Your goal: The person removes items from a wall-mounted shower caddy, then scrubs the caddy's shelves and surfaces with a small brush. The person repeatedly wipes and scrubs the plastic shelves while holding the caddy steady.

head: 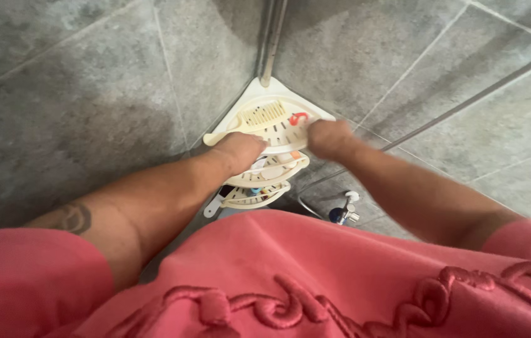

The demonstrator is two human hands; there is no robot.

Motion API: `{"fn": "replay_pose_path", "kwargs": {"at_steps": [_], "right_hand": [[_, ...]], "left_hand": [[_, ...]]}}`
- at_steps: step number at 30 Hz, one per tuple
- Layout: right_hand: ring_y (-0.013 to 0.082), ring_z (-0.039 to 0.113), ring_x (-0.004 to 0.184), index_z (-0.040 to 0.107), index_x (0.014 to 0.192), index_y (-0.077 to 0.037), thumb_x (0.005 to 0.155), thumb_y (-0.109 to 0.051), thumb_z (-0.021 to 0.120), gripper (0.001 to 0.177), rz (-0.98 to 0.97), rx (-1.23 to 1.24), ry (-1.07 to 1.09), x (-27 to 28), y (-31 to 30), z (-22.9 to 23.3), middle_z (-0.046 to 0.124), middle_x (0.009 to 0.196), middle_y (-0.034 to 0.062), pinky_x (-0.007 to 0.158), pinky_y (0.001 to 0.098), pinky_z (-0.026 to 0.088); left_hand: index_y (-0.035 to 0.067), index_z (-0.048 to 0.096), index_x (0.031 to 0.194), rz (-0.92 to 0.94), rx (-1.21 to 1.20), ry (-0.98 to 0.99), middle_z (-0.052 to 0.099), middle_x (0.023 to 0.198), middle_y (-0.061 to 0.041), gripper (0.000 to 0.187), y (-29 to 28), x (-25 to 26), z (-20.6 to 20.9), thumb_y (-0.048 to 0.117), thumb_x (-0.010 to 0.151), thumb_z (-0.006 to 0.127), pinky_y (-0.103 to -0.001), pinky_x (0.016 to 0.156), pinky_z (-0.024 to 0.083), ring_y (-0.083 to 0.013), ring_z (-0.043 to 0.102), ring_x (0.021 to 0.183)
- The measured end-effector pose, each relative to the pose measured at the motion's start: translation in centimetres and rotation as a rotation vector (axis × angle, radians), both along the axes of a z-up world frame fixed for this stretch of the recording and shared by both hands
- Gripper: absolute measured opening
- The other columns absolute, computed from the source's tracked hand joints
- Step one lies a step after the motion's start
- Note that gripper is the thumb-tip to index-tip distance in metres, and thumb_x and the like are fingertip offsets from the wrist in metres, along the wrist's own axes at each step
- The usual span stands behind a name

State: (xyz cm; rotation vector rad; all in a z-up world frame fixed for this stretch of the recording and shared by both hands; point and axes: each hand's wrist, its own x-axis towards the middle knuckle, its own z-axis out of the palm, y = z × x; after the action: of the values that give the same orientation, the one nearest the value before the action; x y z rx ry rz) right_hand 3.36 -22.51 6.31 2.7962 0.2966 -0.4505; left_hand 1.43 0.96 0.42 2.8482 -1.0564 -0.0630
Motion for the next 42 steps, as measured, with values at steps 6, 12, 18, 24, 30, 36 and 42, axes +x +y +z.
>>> {"fn": "replay_pose_path", "kwargs": {"at_steps": [6,12,18,24,30,36,42], "right_hand": [[0.0380,0.064,0.116,0.056,0.141,-0.014,0.096,-0.020,0.053,0.045,0.098,0.367,-0.096,-6.4,2.5,-2.6,0.065,0.129,0.0161,0.097,0.0498,0.051],[0.0364,0.058,0.125,0.010,0.162,-0.012,0.089,-0.013,0.056,0.086,-0.144,0.268,-0.067,-7.6,2.0,-1.9,0.040,0.155,0.0208,0.100,0.0480,0.050],[0.0376,0.058,0.127,0.003,0.165,-0.017,0.090,-0.012,0.055,0.091,-0.044,0.279,0.030,-8.4,4.0,-4.3,0.035,0.159,0.0225,0.105,0.0460,0.049],[0.0412,0.056,0.131,0.001,0.167,-0.015,0.101,-0.017,0.048,0.080,-0.324,0.348,-0.117,-4.1,-2.4,-3.4,0.044,0.153,0.0241,0.108,0.0502,0.046],[0.0395,0.054,0.133,0.001,0.166,-0.024,0.095,-0.003,0.037,0.083,-0.137,0.235,-0.042,-3.7,-3.1,-4.3,0.020,0.167,0.0255,0.096,0.0439,0.058],[0.0394,0.058,0.131,0.019,0.165,-0.015,0.099,-0.016,0.042,0.070,-0.112,0.180,-0.119,0.9,-5.5,-2.4,0.058,0.142,0.0216,0.109,0.0518,0.046],[0.0359,0.057,0.132,0.041,0.155,-0.021,0.099,-0.018,0.043,0.056,-0.162,0.088,-0.091,0.5,-5.3,0.3,0.058,0.144,0.0165,0.109,0.0522,0.045]], "left_hand": [[0.009,0.070,0.116,0.107,-0.033,0.111,0.070,0.119,-0.017,0.029,0.0,-0.8,1.2,0.017,0.101,0.046,-0.047,0.094,0.054,-0.0360,0.068,0.109],[0.009,0.072,0.111,0.248,-0.187,0.303,0.073,0.115,-0.017,0.030,-0.2,-1.2,1.4,0.020,0.101,0.046,-0.046,0.095,0.054,-0.0348,0.070,0.106],[0.009,0.070,0.113,0.108,-0.108,0.055,0.071,0.117,-0.016,0.025,0.2,-0.6,-0.2,0.016,0.100,0.049,-0.047,0.093,0.053,-0.0354,0.068,0.109],[0.008,0.068,0.115,0.054,-0.101,-0.044,0.071,0.117,-0.013,0.026,0.0,-0.6,-0.5,0.012,0.099,0.048,-0.046,0.091,0.054,-0.0333,0.068,0.109],[0.010,0.068,0.117,0.130,-0.084,0.062,0.070,0.118,-0.013,0.027,0.2,-0.9,0.0,0.017,0.104,0.045,-0.046,0.094,0.053,-0.0333,0.067,0.110],[0.008,0.068,0.118,0.090,-0.106,-0.037,0.069,0.123,-0.011,0.030,0.0,-0.5,-1.0,0.017,0.103,0.044,-0.046,0.093,0.054,-0.0323,0.067,0.111],[0.009,0.069,0.118,0.053,-0.069,-0.067,0.067,0.127,-0.010,0.032,0.4,-0.2,-1.5,0.010,0.096,0.046,-0.044,0.095,0.054,-0.0306,0.066,0.115]]}}
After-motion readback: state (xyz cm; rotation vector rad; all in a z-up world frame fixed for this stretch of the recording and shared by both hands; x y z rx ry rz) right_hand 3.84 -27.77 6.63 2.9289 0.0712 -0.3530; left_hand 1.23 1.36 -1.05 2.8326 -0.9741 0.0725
